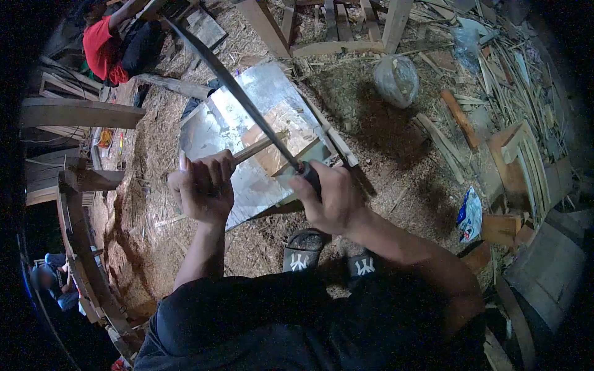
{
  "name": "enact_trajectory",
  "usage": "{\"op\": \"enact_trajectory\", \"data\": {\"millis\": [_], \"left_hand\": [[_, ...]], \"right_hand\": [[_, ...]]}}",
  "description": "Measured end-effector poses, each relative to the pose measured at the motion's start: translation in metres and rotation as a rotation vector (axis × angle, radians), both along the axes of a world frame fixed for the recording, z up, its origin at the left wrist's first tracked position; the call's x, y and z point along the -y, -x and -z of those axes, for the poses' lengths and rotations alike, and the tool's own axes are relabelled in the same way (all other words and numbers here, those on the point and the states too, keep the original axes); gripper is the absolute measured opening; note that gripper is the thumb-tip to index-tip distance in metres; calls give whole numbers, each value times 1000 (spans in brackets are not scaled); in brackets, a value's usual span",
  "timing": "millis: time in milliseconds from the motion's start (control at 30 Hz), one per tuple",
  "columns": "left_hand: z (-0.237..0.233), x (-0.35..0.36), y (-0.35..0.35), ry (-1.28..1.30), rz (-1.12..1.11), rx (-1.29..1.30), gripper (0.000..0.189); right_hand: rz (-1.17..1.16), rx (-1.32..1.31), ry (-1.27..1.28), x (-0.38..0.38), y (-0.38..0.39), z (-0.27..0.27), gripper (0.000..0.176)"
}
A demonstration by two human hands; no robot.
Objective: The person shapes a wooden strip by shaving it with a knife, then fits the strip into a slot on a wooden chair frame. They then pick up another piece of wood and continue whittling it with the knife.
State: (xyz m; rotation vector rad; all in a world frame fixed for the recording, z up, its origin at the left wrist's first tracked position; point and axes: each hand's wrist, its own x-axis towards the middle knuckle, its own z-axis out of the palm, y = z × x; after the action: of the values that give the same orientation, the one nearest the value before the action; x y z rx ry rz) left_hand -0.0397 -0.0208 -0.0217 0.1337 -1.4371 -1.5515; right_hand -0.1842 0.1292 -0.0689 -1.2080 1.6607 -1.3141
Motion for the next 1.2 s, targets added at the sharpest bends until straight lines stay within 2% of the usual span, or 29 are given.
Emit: {"op": "enact_trajectory", "data": {"millis": [67,167,233,300,333,367,433,533,600,667,767,800,900,933,967,1033,1067,1100,1167,1200], "left_hand": [[0,3,0,25,25,39,56],[2,0,0,-21,-1,-47,56],[1,0,-1,-53,2,-21,57],[-1,-1,1,-40,-6,-12,57],[0,-1,1,-41,-10,-10,57],[0,0,1,-33,-6,-9,56],[-1,2,0,-18,3,-14,56],[7,3,-2,-46,7,-59,55],[1,-3,-2,-51,-1,-31,55],[0,-1,0,-37,-5,-19,55],[2,2,-3,-36,6,-18,55],[2,1,-3,-40,0,-18,55],[5,3,-1,-25,6,-50,54],[7,1,-4,-21,5,-59,54],[7,-1,-6,-30,3,-51,54],[3,0,-4,-35,12,-18,54],[2,-1,-3,-51,2,-29,54],[2,-1,-4,-50,0,-28,54],[4,2,-7,-50,-5,-5,55],[3,2,-7,-45,-1,-9,55]], "right_hand": [[-17,-30,-340,1,-4,18,50],[40,-57,-201,-8,-3,31,50],[-1,-42,-173,-8,4,6,51],[0,43,149,-6,5,-10,61],[19,-7,211,-5,6,-14,63],[18,-5,213,-4,3,-8,63],[-44,-89,-205,-2,-4,22,62],[38,-46,-163,-5,3,28,60],[35,-4,-177,-11,0,11,59],[32,66,118,-6,5,-10,58],[56,-46,162,-8,-2,8,59],[5,-75,-119,-5,-4,24,60],[84,-130,-128,-8,-2,28,61],[23,-1,-249,-12,5,23,60],[20,7,-257,-14,5,17,60],[40,100,42,-14,9,4,60],[0,100,99,-14,12,-10,58],[-2,101,100,-13,9,-1,58],[38,-31,36,-11,-4,25,56],[-28,-61,-262,-12,-4,31,53]]}}
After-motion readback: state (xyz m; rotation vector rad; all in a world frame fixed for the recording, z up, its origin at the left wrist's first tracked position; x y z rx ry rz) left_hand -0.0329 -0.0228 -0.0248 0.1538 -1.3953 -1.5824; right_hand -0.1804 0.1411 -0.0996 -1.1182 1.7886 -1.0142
